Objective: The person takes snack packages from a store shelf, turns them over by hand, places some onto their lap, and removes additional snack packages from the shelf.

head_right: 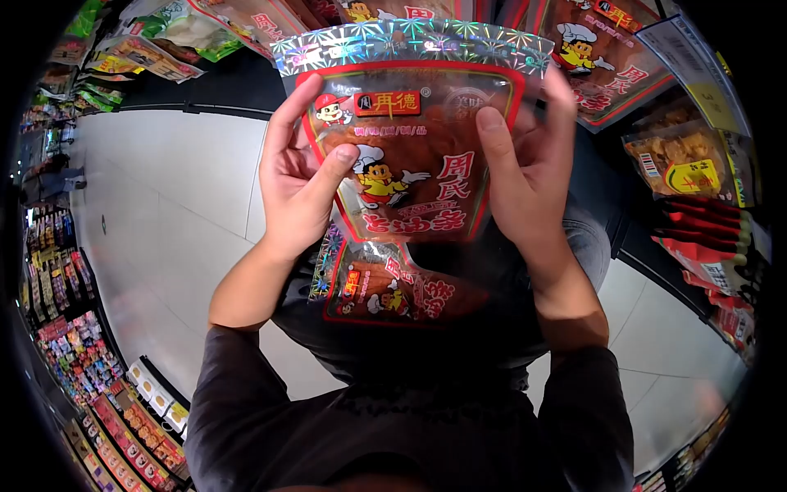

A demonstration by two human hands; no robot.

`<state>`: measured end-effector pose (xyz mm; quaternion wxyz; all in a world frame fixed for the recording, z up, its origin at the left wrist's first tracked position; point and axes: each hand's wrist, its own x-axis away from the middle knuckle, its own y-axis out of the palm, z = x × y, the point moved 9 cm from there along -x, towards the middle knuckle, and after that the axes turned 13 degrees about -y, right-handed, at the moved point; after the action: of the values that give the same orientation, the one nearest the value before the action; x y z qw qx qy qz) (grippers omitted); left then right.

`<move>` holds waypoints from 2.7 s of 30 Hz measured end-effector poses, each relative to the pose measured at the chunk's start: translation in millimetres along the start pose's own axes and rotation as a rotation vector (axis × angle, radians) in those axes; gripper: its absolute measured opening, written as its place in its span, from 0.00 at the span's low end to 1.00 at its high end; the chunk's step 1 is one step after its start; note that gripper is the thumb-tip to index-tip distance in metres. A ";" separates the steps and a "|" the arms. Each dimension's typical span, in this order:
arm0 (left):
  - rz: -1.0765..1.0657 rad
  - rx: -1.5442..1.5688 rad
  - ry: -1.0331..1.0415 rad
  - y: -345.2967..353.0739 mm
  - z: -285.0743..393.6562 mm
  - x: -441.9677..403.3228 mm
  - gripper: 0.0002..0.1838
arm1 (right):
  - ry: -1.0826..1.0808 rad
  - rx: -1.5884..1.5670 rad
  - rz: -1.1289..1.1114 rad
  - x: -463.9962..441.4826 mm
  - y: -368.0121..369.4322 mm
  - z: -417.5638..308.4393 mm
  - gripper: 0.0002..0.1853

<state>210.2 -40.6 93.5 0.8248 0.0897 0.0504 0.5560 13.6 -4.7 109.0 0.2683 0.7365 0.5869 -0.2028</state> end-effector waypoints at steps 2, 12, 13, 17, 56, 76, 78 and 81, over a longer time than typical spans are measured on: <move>0.000 0.001 0.006 0.0 1.4 -1.4 0.33 | -0.065 0.044 0.023 -5.1 2.6 -7.1 0.30; -0.062 -0.079 0.027 4.6 5.1 3.8 0.35 | -0.127 0.294 -0.127 -0.5 -0.5 -15.6 0.19; -0.064 -0.067 0.011 5.2 4.7 4.1 0.35 | -0.108 0.283 -0.115 -0.3 -1.2 -15.0 0.19; -0.064 -0.062 -0.005 3.4 4.2 4.2 0.38 | -0.081 0.246 -0.117 0.0 -2.6 -9.9 0.19; -0.004 0.058 0.028 -1.8 4.3 5.0 0.35 | -0.117 0.110 -0.107 -3.2 2.9 -11.4 0.23; 0.087 0.350 -0.098 -18.8 -8.9 -7.4 0.35 | 0.367 -0.163 -0.159 8.5 7.4 26.8 0.22; 0.114 0.387 -0.078 -25.2 -7.3 -8.9 0.34 | 0.655 -0.113 -0.371 31.1 10.3 49.4 0.21; 0.220 0.382 -0.064 -33.7 -7.0 -9.5 0.31 | 0.694 -0.195 -0.451 42.4 21.8 46.5 0.21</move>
<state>236.0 -61.1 79.7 0.7283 0.2667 0.1185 0.6201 45.3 -5.8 50.5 0.0721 0.5857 0.8051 0.0598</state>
